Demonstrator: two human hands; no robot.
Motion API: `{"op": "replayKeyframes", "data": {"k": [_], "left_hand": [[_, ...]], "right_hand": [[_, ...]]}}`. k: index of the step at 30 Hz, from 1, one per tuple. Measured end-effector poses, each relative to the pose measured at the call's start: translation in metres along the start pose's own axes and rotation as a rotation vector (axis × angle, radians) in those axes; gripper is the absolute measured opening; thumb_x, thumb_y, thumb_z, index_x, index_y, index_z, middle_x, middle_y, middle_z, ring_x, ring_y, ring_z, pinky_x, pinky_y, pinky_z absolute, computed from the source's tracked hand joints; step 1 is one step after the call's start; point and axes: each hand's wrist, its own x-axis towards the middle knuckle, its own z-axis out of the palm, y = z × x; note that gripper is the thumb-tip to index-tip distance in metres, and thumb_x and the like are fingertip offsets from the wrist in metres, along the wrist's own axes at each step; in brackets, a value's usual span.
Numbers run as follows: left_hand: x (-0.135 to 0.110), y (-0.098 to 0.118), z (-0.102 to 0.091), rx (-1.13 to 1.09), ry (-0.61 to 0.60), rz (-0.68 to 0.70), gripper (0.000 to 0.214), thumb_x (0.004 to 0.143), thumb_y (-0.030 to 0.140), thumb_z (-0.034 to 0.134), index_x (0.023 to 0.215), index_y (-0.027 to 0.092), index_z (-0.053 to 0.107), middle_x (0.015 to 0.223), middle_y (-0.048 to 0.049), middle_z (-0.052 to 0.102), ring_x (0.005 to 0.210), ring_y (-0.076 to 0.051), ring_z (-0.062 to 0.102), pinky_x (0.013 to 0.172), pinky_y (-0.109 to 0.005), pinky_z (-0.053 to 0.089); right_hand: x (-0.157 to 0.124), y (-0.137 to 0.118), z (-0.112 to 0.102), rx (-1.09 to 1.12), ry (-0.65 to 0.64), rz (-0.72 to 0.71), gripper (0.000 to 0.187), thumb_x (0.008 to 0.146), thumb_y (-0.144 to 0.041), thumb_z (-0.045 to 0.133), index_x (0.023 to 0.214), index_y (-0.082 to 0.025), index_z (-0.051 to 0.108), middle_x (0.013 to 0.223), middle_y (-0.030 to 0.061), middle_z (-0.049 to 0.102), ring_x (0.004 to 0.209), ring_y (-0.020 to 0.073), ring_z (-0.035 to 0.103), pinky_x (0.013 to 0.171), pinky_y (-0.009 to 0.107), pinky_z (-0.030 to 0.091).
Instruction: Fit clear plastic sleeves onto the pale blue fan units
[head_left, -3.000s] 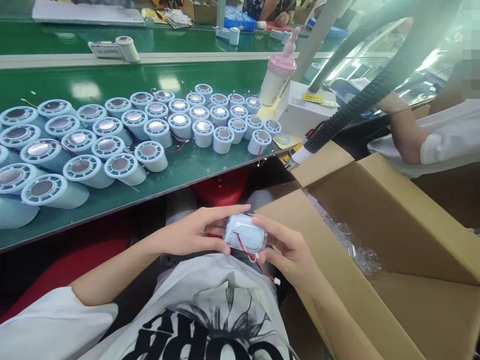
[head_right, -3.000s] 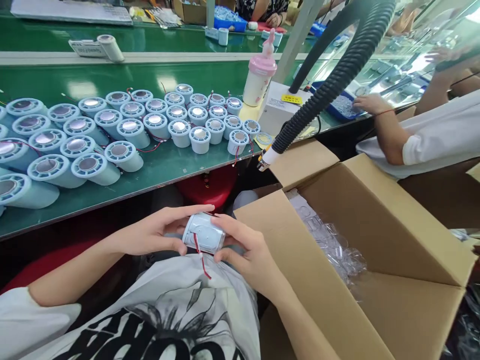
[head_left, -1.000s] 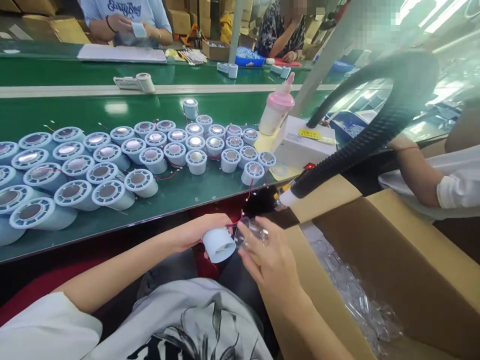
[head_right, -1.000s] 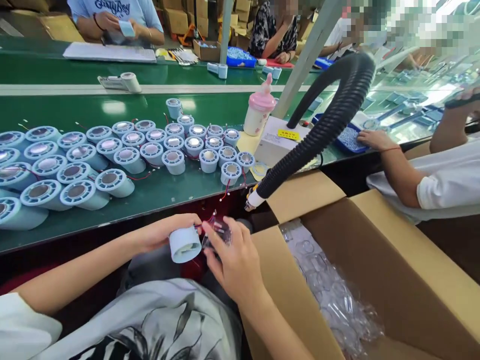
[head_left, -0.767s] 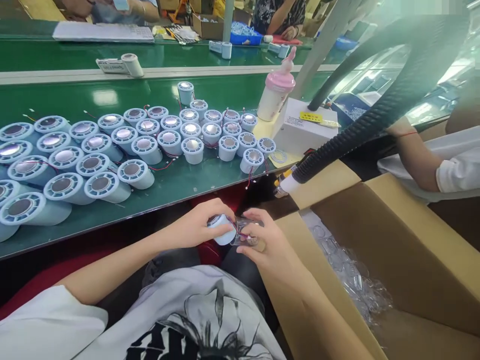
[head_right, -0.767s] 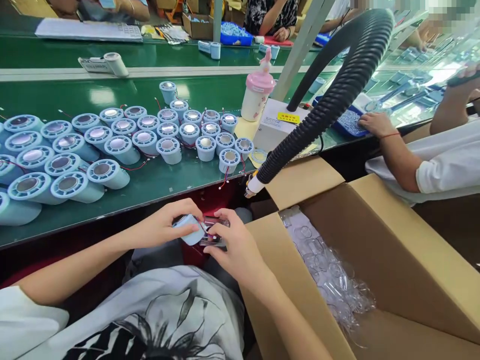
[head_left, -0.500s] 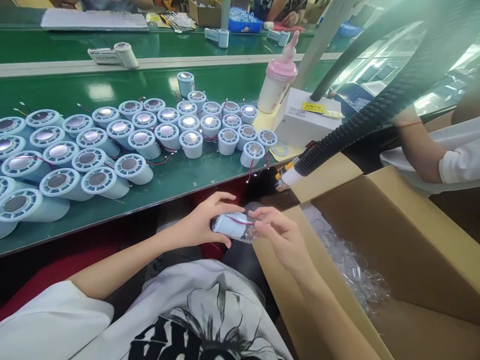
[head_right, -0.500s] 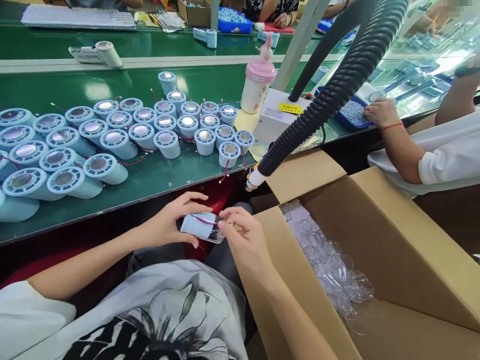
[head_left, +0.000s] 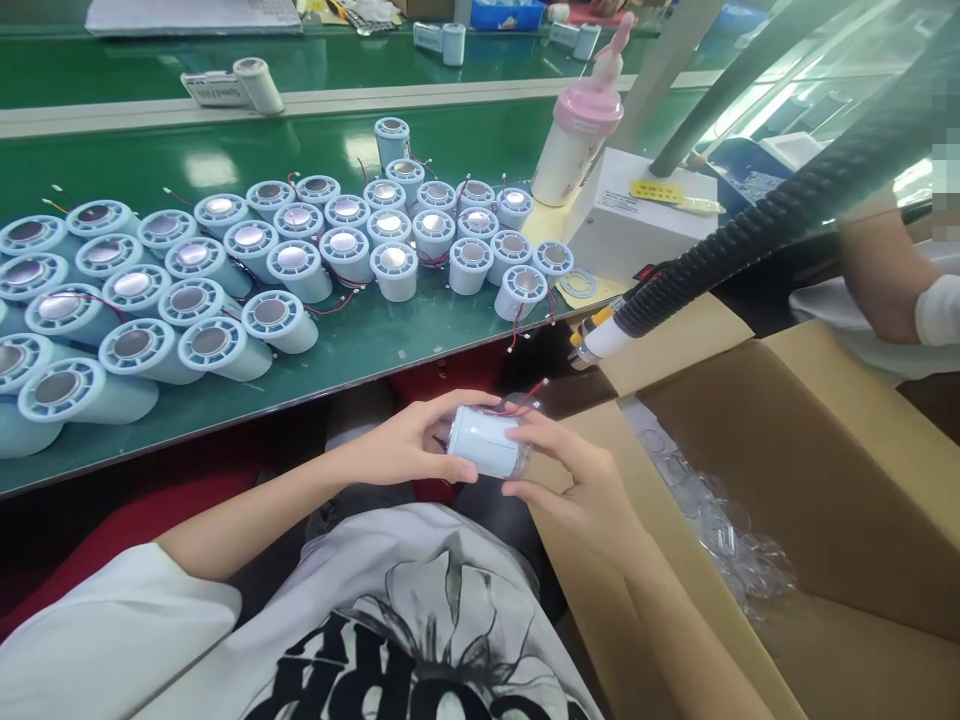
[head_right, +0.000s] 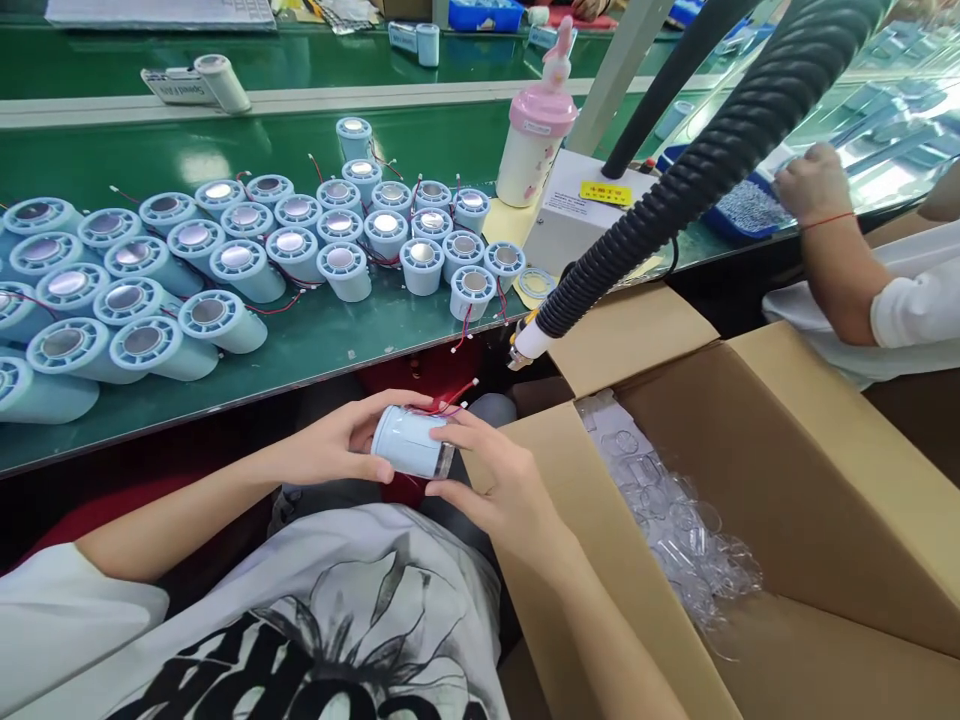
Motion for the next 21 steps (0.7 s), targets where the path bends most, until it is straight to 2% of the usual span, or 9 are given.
{"op": "replayKeyframes", "data": {"k": [5,8,12,21], "left_hand": [[-0.003,0.006,-0.003,0.119,-0.049,0.106,0.072,0.070,0.021,0.077,0.135,0.031,0.047,0.137,-0.0100,0.052,0.115,-0.026,0.058,0.094,-0.036,0.049],[-0.004,0.008,-0.003,0.156,-0.054,0.153,0.074,0.070,0.020,0.077,0.136,0.029,0.047,0.139,-0.0119,0.051,0.121,-0.028,0.054,0.097,-0.039,0.048],[-0.004,0.009,-0.003,0.194,-0.073,0.174,0.075,0.070,0.019,0.076,0.138,0.029,0.045,0.138,-0.0111,0.051,0.121,-0.026,0.055,0.098,-0.036,0.047],[-0.006,0.006,-0.005,0.288,-0.069,0.220,0.076,0.070,0.020,0.077,0.138,0.030,0.044,0.141,-0.0102,0.048,0.127,-0.025,0.049,0.100,-0.035,0.046]], "right_hand": [[0.000,-0.003,-0.001,0.235,-0.011,0.105,0.043,0.072,-0.028,0.078,0.110,-0.024,0.060,0.108,0.0047,0.068,0.099,0.0217,0.067,0.086,0.033,0.058],[0.000,-0.006,-0.002,0.316,-0.026,0.184,0.041,0.073,-0.028,0.078,0.110,-0.026,0.060,0.109,0.0030,0.067,0.098,0.0198,0.067,0.086,0.031,0.058],[-0.001,-0.010,-0.004,0.419,-0.052,0.277,0.041,0.073,-0.030,0.077,0.110,-0.027,0.059,0.110,0.0026,0.066,0.097,0.0178,0.065,0.084,0.029,0.057],[0.002,-0.010,-0.002,0.649,-0.091,0.477,0.040,0.075,-0.036,0.074,0.108,-0.024,0.055,0.096,0.0027,0.065,0.086,0.0141,0.062,0.073,0.023,0.054]]}}
